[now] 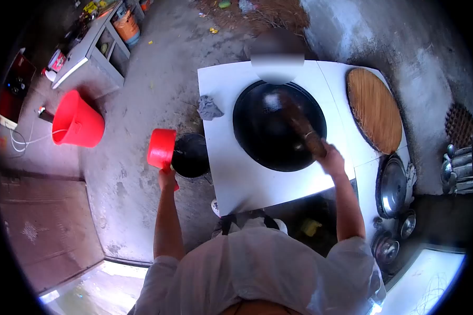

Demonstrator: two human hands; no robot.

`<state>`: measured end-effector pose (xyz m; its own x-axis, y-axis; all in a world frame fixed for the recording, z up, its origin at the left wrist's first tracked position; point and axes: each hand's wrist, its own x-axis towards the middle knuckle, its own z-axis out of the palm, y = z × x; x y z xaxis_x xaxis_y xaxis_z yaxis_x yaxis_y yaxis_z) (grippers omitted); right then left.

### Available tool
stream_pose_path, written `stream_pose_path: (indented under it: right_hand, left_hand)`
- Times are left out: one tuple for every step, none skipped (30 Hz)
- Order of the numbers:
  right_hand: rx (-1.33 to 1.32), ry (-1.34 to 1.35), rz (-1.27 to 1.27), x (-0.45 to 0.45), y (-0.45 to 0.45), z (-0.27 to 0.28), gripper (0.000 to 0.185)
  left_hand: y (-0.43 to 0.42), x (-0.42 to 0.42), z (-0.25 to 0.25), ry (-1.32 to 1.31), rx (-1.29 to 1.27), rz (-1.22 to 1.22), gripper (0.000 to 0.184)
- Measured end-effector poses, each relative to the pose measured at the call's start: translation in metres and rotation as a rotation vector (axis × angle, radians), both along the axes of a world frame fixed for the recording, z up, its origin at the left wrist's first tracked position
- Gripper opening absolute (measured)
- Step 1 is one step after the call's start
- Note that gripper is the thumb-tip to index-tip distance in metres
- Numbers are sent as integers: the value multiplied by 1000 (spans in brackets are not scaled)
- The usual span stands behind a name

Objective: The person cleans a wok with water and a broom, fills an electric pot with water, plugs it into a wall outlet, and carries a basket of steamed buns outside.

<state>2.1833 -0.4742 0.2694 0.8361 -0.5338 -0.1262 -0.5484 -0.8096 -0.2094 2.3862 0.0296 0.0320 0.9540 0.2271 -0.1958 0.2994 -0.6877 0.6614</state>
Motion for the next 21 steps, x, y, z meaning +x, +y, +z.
stream_pose_path:
  right_hand:
    - [-120,83,-63,7,-20,-18,57]
    - [-178,176,-108,17,-38,-37,57]
    - [-235,272,-149,22,-51,-59,57]
    - [-249,334,-135,24,-64,-103,46]
    - [-265,396,-118,28,-73,-141,36]
    - [-189,440,36,29,-56,-143,40]
    - [-75,543,164,33,-40,-144,44]
    - [33,600,222,42,-21,-151,57]
    - [83,437,349,38,1,-138,59]
    - [129,271,471,28,21,-116,61]
    - [220,182,471,24,33,-104,66]
    - [328,94,442,19,43,-76,66]
    - [329,91,445,16,53,-65,66]
    - [452,14,471,12,64,-58,65]
    - [575,-63,492,11,77,-54,63]
    - [652,-121,476,12,97,-51,60]
    - [728,-178,460,17,118,-49,58]
    - [864,-59,448,29,136,-47,55]
    - [996,66,434,40,150,-45,53]
    - [997,70,440,44,158,-47,53]
    - [1056,75,436,49,166,-51,51]
  left_hand:
    - [-1,-4,3,-10,14,-9,30]
    - [-2,-10,7,26,-13,18,29]
    - [-6,-14,11,64,-39,47,28]
    - [-14,-16,18,58,-28,46,28]
    - [-23,-21,30,129,-69,85,30]
    - [-29,-26,40,203,-109,126,31]
    - [-33,-29,51,276,-149,166,33]
    - [-3,-21,-10,144,-167,110,26]
    - [-8,-24,0,142,-160,110,26]
    - [-21,-29,17,170,-286,158,23]
    - [-33,-33,32,198,-412,206,19]
    - [-43,-34,40,195,-410,207,19]
    - [-51,-35,46,186,-410,216,16]
    - [-54,-35,50,180,-407,226,13]
    - [-53,-34,46,178,-402,228,13]
    - [-53,-31,41,156,-481,229,12]
    - [-52,-30,37,135,-560,231,12]
    - [-50,-30,38,134,-557,237,12]
    - [-50,-29,39,144,-541,242,12]
    - [-48,-26,35,154,-526,248,13]
    - [-44,-25,33,162,-510,251,15]
